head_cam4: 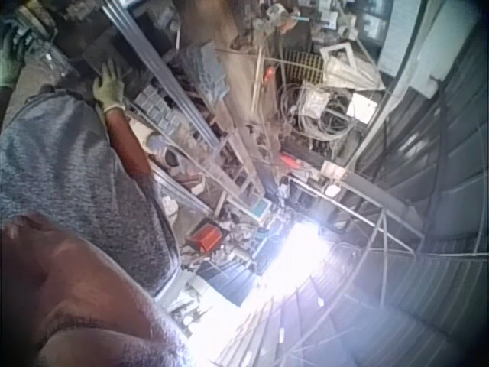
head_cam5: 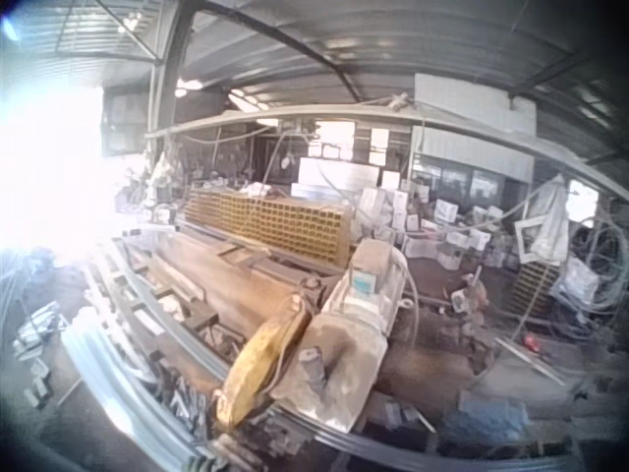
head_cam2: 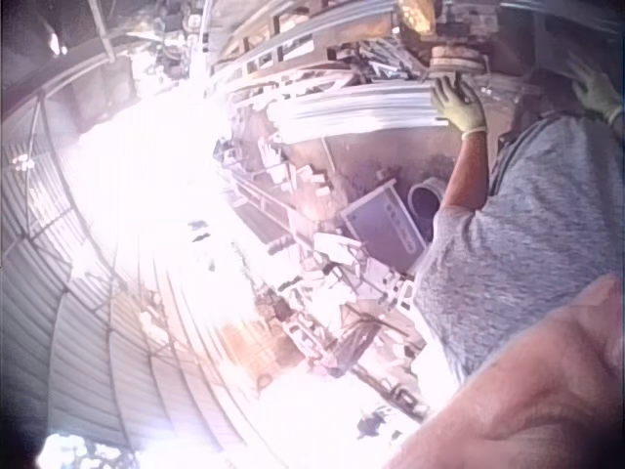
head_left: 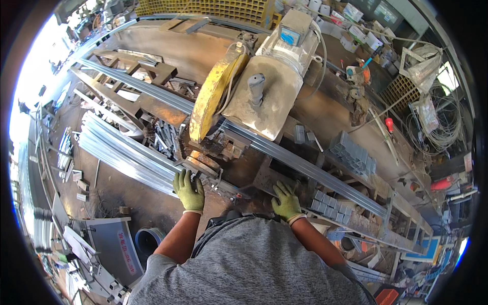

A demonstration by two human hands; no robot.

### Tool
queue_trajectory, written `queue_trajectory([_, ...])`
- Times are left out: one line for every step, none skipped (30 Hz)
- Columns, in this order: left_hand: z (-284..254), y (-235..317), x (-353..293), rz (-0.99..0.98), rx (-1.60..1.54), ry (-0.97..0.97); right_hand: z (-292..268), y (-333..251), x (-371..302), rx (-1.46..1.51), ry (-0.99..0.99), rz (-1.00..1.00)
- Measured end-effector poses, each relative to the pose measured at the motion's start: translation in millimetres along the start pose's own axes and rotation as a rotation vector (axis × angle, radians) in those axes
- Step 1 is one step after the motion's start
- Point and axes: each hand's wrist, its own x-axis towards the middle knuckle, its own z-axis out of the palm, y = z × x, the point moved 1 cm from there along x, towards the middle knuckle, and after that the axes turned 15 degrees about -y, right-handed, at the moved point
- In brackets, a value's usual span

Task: The person repeatedly picks up long metal profiles, positions them in a chop saw, and cuts them to length. After each cut, the person removes the cut piece and places it with other finished pieces on the floor.

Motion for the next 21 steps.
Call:
queue_trajectory([4, -4, 1, -0.003, 0.025, -0.006, -2, -3, 1, 0.03, 0.038, -0.034])
queue_trajectory([8, -12, 3, -0.008, -0.013, -0.003, -3, -6, 2, 0.049, 0.033, -0.018])
queue_trajectory([14, -25, 10, -0.044, -0.1, -0.004, -4, -9, 1, 0.078, 0.003, 0.044])
queue_trajectory([21, -42, 20, -0.167, -0.21, -0.037, -6, -12, 1, 0.083, 0.029, 0.022])
queue_trajectory([28, -64, 32, -0.283, -0.31, -0.09, -5, -15, 0, 0.094, 0.027, 0.036])
queue_trajectory([33, -90, 46, -0.46, -0.551, -0.137, -6, -18, 0, 0.105, 0.028, 0.054])
queue_trajectory([39, -115, 61, -0.686, -0.772, -0.208, -7, -18, 0, 0.114, 0.027, 0.081])
queue_trajectory([41, -139, 74, -0.671, -0.723, -0.187, -6, -21, -2, 0.114, 0.032, 0.087])
queue_trajectory([44, -157, 85, -0.76, -0.648, -0.185, -5, -22, -2, 0.113, 0.034, 0.104])
queue_trajectory([46, -167, 93, -0.634, -0.597, -0.139, -4, -22, -3, 0.106, 0.034, 0.125])
queue_trajectory([44, -176, 98, -0.651, -0.525, -0.146, -3, -23, -3, 0.103, 0.035, 0.127])
queue_trajectory([39, -177, 97, -0.544, -0.583, -0.079, -1, -23, -3, 0.096, 0.034, 0.137])
queue_trajectory([35, -172, 93, -0.579, -0.666, -0.076, -1, -22, -5, 0.063, 0.028, 0.141])
queue_trajectory([22, -162, 84, -0.453, -0.581, -0.029, -2, -22, -5, 0.038, 0.047, 0.132])
queue_trajectory([6, -149, 70, -0.432, -0.508, 0.001, -3, -21, -7, 0.118, 0.073, 0.126])
queue_trajectory([-11, -127, 57, -0.256, -0.564, 0.007, -6, -21, -10, 0.179, 0.08, 0.136])
queue_trajectory([-28, -105, 46, -0.197, -0.605, 0.015, -10, -23, -14, 0.241, 0.065, 0.158])
queue_trajectory([-40, -74, 35, 0.009, -0.711, -0.022, -15, -25, -19, 0.174, 0.037, 0.18])
queue_trajectory([-52, -41, 21, 0.142, -0.83, -0.08, -26, -22, -25, 0.274, 0.155, 0.135])
queue_trajectory([-64, -8, 17, 0.309, -0.713, -0.19, -37, -22, -33, 0.36, 0.198, 0.123])
queue_trajectory([-68, 27, 16, 0.407, -0.754, -0.33, -49, -19, -43, 0.442, 0.193, 0.149])
